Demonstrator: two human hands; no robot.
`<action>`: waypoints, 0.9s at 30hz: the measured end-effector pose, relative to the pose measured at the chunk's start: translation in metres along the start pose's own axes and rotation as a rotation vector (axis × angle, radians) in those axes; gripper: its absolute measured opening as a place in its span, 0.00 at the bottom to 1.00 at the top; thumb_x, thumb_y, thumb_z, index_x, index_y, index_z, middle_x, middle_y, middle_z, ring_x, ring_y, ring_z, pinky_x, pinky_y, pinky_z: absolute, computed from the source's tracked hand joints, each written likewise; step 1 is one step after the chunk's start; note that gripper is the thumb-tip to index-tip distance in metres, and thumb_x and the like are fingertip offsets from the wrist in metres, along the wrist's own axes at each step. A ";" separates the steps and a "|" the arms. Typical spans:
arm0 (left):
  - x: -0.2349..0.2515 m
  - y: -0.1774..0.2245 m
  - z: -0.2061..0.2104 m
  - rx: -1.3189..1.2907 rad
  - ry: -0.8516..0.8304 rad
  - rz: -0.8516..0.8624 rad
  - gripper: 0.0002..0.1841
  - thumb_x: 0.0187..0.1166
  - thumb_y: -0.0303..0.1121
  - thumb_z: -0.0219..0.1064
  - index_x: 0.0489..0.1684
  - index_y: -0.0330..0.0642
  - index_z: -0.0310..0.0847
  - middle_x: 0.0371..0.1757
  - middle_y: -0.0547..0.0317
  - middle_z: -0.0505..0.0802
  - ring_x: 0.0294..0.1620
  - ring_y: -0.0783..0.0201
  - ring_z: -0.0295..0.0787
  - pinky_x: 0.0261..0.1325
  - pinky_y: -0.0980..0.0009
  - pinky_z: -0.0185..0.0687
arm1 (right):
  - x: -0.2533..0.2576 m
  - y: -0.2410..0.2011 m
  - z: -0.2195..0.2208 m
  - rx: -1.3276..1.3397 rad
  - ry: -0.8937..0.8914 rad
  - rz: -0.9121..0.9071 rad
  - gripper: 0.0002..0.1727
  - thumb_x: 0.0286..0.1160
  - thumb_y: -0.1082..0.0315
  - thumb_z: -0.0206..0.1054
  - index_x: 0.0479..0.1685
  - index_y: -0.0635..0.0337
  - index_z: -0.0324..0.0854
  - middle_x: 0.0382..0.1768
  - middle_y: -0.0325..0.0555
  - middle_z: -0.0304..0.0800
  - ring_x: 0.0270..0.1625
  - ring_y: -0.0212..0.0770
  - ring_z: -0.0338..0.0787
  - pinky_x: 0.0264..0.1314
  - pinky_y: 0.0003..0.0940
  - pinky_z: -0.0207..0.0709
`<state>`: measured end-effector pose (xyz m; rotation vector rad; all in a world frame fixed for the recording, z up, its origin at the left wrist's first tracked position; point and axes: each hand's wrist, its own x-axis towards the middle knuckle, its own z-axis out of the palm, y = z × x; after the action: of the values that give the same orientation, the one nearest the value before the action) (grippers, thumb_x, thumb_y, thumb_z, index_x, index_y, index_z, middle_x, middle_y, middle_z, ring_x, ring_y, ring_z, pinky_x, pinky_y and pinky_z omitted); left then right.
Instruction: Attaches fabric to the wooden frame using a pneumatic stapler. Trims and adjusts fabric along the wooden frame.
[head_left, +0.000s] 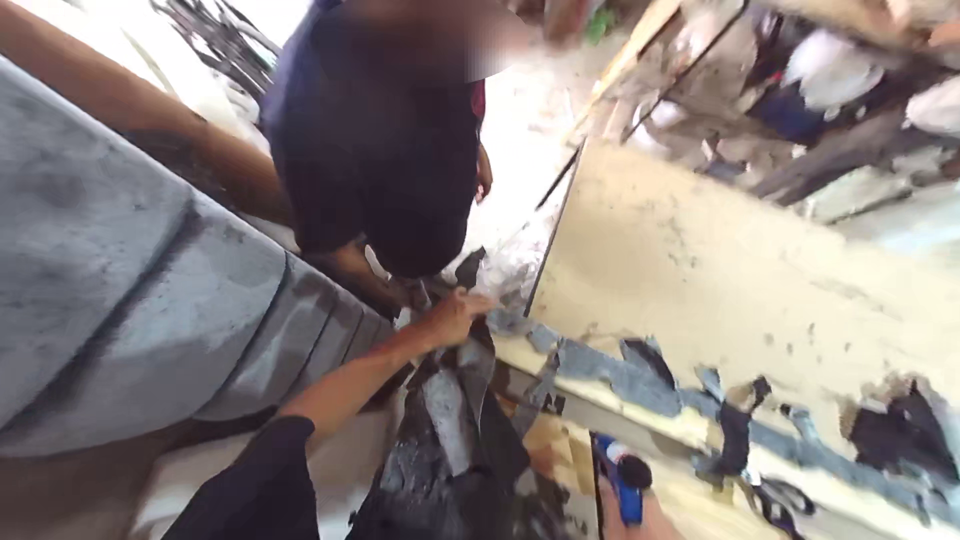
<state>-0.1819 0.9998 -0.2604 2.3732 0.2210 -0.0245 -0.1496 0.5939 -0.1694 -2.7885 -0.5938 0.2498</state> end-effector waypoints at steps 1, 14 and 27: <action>0.000 -0.008 0.014 0.021 0.092 0.043 0.21 0.83 0.25 0.61 0.74 0.43 0.83 0.77 0.55 0.86 0.82 0.52 0.77 0.88 0.53 0.64 | -0.002 0.008 0.004 -0.001 0.001 -0.008 0.24 0.77 0.55 0.70 0.52 0.73 0.85 0.32 0.65 0.92 0.35 0.64 0.93 0.39 0.66 0.83; -0.040 -0.025 0.065 0.169 0.318 0.232 0.19 0.83 0.22 0.58 0.67 0.39 0.87 0.74 0.51 0.88 0.80 0.53 0.80 0.85 0.53 0.71 | 0.093 -0.143 0.017 0.350 -0.167 -0.124 0.49 0.85 0.58 0.64 0.97 0.42 0.29 0.46 0.49 0.91 0.28 0.39 0.93 0.30 0.43 0.93; -0.073 -0.031 0.066 0.053 0.296 0.181 0.23 0.83 0.31 0.52 0.74 0.50 0.83 0.79 0.67 0.85 0.83 0.62 0.77 0.69 0.57 0.85 | 0.122 -0.210 0.060 0.092 -0.273 -0.154 0.45 0.86 0.57 0.61 0.97 0.30 0.36 0.29 0.43 0.88 0.22 0.38 0.89 0.28 0.42 0.89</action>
<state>-0.2558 0.9660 -0.3233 2.4338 0.1458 0.4138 -0.1311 0.8429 -0.1753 -2.6223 -0.8326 0.6150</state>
